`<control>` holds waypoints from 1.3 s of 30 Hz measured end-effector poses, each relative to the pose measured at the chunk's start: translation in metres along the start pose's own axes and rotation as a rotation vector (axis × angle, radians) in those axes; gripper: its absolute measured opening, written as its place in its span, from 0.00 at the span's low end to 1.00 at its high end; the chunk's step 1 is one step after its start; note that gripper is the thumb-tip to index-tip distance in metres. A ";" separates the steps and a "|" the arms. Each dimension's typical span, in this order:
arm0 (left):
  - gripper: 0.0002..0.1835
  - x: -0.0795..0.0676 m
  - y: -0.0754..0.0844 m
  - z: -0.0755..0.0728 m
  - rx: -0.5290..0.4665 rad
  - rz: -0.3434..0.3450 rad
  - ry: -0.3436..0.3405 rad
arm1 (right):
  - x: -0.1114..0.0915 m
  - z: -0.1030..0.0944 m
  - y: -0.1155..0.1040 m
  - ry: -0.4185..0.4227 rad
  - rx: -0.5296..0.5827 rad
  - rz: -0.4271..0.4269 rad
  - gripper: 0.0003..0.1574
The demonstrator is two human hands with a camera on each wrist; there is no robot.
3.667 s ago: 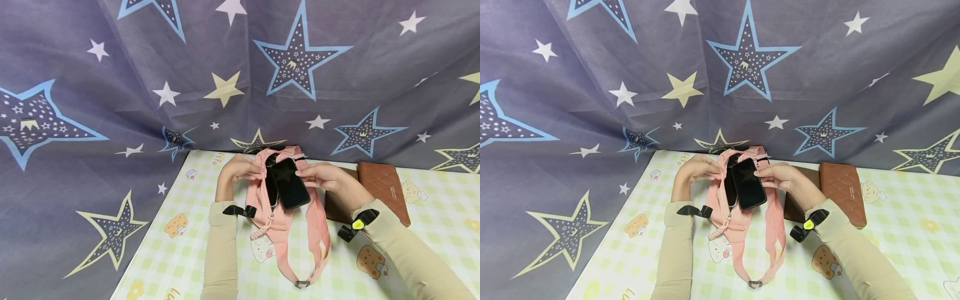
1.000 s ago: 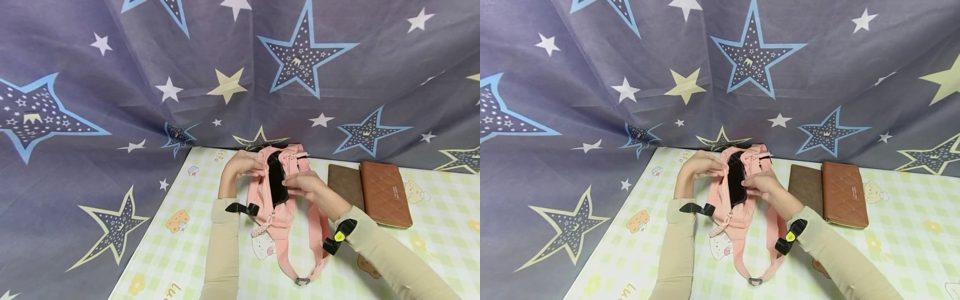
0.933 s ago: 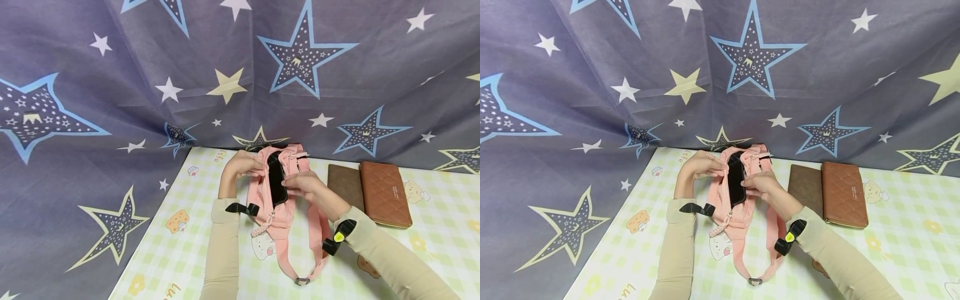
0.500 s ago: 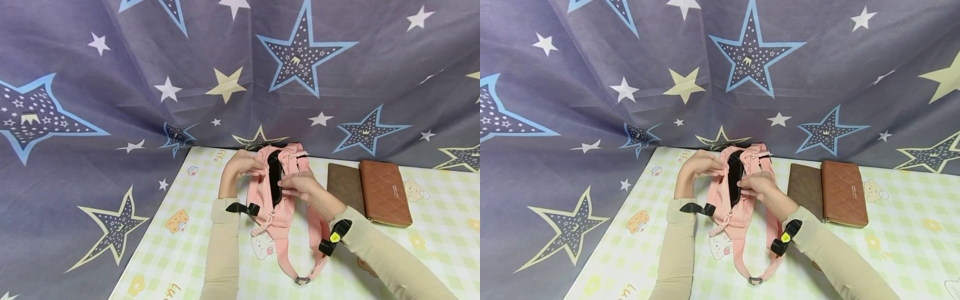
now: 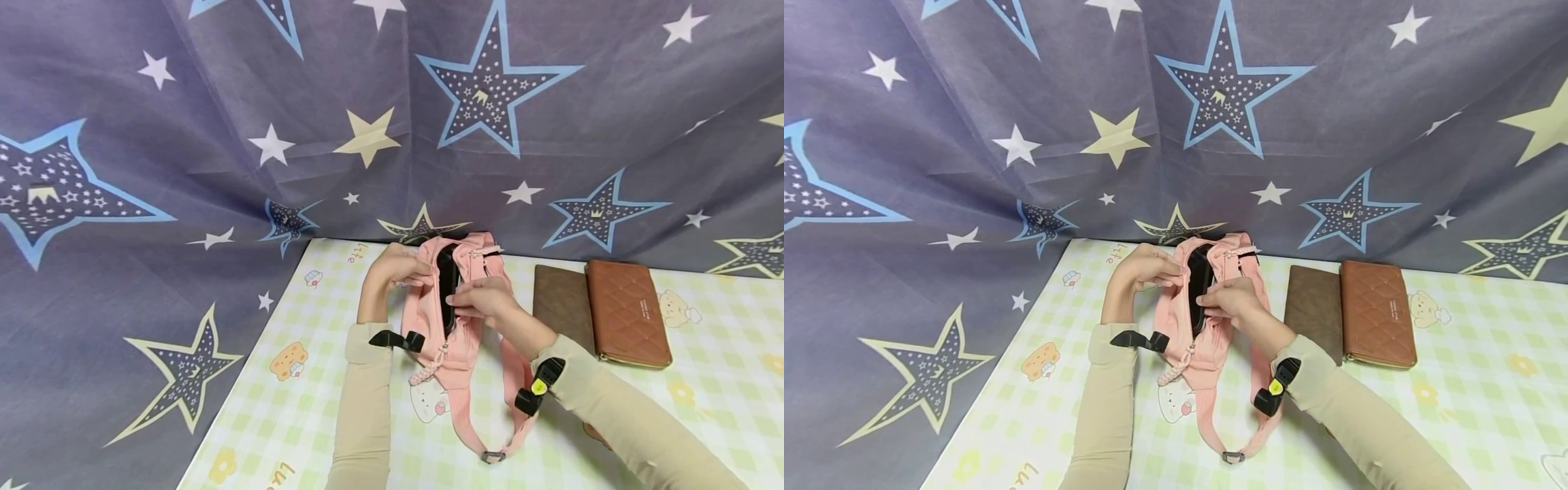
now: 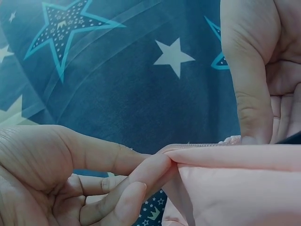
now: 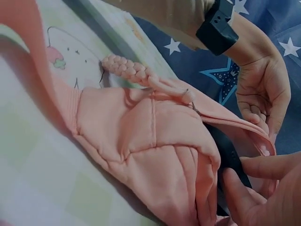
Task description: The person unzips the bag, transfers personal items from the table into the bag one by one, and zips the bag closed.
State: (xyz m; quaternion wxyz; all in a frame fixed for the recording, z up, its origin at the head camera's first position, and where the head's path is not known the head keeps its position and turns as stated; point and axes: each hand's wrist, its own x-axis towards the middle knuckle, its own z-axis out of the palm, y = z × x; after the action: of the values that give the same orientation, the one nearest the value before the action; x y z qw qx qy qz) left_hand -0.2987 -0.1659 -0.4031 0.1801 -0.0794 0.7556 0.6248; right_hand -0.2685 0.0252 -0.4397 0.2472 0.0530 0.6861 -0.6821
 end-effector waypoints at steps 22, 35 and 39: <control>0.10 -0.003 0.005 0.009 0.109 0.050 -0.022 | -0.002 -0.001 0.002 0.034 -0.146 -0.045 0.15; 0.07 0.007 -0.002 0.024 0.075 0.026 -0.017 | 0.008 0.002 0.011 0.122 -0.142 -0.042 0.13; 0.03 0.008 -0.004 0.028 0.106 0.000 -0.005 | 0.009 0.004 0.017 0.117 -0.162 -0.063 0.10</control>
State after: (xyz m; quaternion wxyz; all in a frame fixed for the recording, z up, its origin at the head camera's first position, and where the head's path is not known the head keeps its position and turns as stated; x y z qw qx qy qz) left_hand -0.3000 -0.1388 -0.4137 0.1859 -0.0679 0.7872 0.5841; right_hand -0.2683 0.0206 -0.4585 0.1884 0.0509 0.7538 -0.6275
